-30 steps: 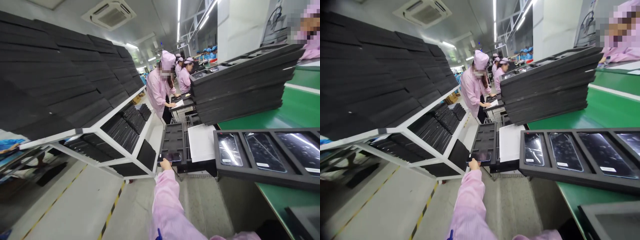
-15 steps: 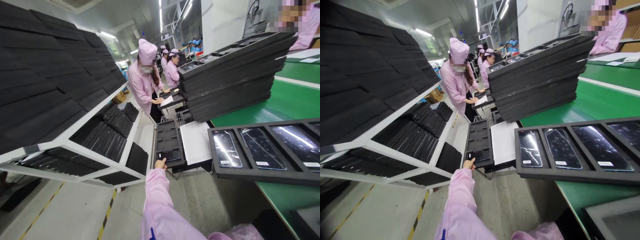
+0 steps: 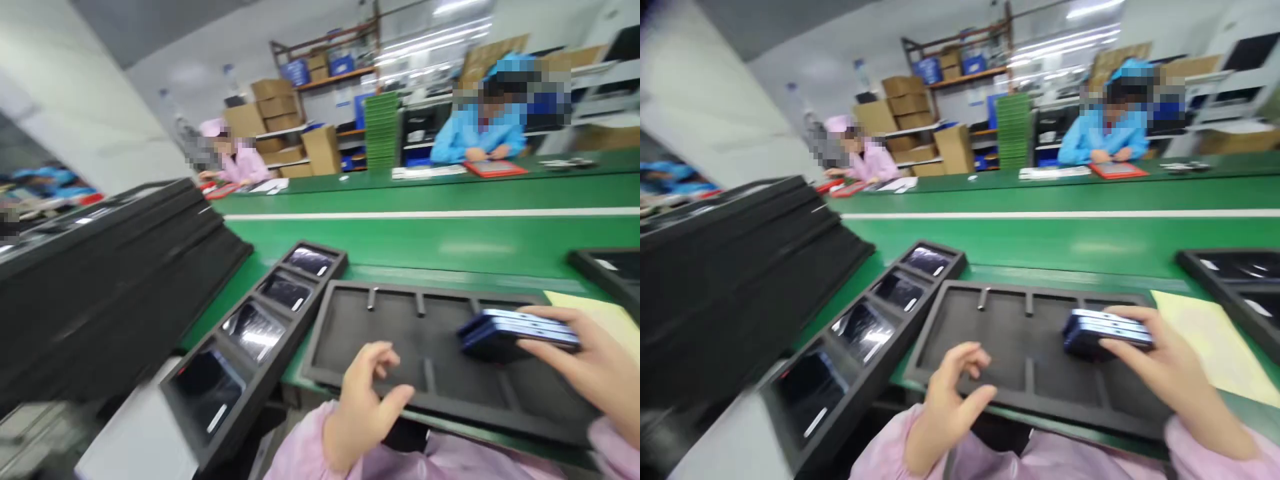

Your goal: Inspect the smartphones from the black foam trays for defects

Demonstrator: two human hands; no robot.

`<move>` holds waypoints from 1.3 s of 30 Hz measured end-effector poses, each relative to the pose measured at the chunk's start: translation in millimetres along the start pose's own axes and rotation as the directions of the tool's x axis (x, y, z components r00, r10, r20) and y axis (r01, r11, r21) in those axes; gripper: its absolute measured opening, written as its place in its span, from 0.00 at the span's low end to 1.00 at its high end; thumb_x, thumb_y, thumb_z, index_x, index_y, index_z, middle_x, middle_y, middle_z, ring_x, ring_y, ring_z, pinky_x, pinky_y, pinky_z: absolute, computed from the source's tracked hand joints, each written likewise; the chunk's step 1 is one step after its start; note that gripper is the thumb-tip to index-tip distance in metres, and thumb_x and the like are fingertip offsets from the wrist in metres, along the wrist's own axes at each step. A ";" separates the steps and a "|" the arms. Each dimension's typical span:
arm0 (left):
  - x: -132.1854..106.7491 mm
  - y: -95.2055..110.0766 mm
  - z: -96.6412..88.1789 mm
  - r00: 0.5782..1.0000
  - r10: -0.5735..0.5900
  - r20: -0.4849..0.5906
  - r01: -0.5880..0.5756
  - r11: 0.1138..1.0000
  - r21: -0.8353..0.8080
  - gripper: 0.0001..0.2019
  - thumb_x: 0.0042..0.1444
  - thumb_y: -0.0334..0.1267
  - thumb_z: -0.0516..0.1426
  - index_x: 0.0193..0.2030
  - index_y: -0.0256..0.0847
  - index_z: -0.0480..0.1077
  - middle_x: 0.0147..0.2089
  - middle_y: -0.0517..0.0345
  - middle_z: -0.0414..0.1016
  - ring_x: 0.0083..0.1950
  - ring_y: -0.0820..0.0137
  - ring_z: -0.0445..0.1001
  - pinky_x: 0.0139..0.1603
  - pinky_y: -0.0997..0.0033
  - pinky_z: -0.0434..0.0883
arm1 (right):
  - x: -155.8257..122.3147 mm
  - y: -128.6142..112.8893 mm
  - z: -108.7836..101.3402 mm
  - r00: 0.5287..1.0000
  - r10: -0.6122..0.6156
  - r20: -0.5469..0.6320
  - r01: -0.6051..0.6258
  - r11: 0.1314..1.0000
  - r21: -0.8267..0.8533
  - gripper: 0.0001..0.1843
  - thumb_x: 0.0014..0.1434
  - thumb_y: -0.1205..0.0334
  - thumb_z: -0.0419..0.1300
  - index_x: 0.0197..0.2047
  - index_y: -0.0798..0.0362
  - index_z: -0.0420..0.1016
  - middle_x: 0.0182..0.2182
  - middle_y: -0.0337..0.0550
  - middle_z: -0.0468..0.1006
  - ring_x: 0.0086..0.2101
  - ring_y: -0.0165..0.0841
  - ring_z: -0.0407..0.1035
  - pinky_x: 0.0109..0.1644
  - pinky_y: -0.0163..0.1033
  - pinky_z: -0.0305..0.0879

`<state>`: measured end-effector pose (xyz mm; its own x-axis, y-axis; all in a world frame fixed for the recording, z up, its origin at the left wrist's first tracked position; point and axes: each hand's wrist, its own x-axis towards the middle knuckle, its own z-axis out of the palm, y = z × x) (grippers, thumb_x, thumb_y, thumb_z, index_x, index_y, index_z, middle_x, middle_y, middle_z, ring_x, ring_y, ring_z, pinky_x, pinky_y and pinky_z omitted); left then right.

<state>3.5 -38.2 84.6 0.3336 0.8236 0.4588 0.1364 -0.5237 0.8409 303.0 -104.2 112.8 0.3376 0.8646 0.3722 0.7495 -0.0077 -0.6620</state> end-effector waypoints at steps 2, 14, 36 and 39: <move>35.8 -6.1 51.8 0.941 -0.005 0.340 -0.023 0.997 0.077 0.35 0.42 0.36 0.65 0.59 0.41 0.60 0.52 0.44 0.74 0.51 0.58 0.74 0.49 0.55 0.75 | -9.9 -3.5 -6.1 1.000 0.000 0.001 0.000 0.997 0.081 0.18 0.54 0.42 0.62 0.39 0.46 0.72 0.36 0.46 0.77 0.36 0.39 0.73 0.40 0.41 0.73; 126.8 26.3 111.1 0.321 0.333 0.886 -0.686 0.727 -0.025 0.14 0.53 0.25 0.52 0.43 0.39 0.72 0.48 0.51 0.77 0.54 0.67 0.72 0.58 0.65 0.66 | -34.4 11.2 -27.5 0.995 -0.005 0.100 -0.056 0.805 0.590 0.26 0.53 0.33 0.57 0.43 0.44 0.72 0.41 0.48 0.76 0.45 0.44 0.71 0.47 0.46 0.71; 139.3 -10.9 136.3 0.427 0.365 0.828 -0.794 0.589 0.150 0.15 0.53 0.24 0.49 0.39 0.45 0.71 0.43 0.54 0.76 0.56 0.59 0.67 0.61 0.24 0.38 | 18.1 4.3 35.1 0.741 0.467 0.483 -0.659 0.647 0.384 0.45 0.51 0.28 0.45 0.58 0.53 0.68 0.59 0.50 0.66 0.61 0.47 0.56 0.66 0.55 0.49; 133.1 -21.8 140.6 0.584 0.327 0.743 -0.675 0.705 0.220 0.20 0.48 0.24 0.50 0.48 0.43 0.69 0.56 0.45 0.69 0.66 0.48 0.56 0.59 0.21 0.39 | 12.3 8.6 30.4 0.690 0.405 0.600 -0.710 0.544 0.448 0.50 0.49 0.27 0.51 0.67 0.51 0.55 0.65 0.44 0.54 0.64 0.43 0.47 0.66 0.51 0.48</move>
<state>176.0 52.2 87.0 0.9326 0.1476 0.3294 0.0762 -0.9726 0.2198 296.3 -78.3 91.9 0.1950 0.8946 -0.4020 -0.0872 -0.3925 -0.9156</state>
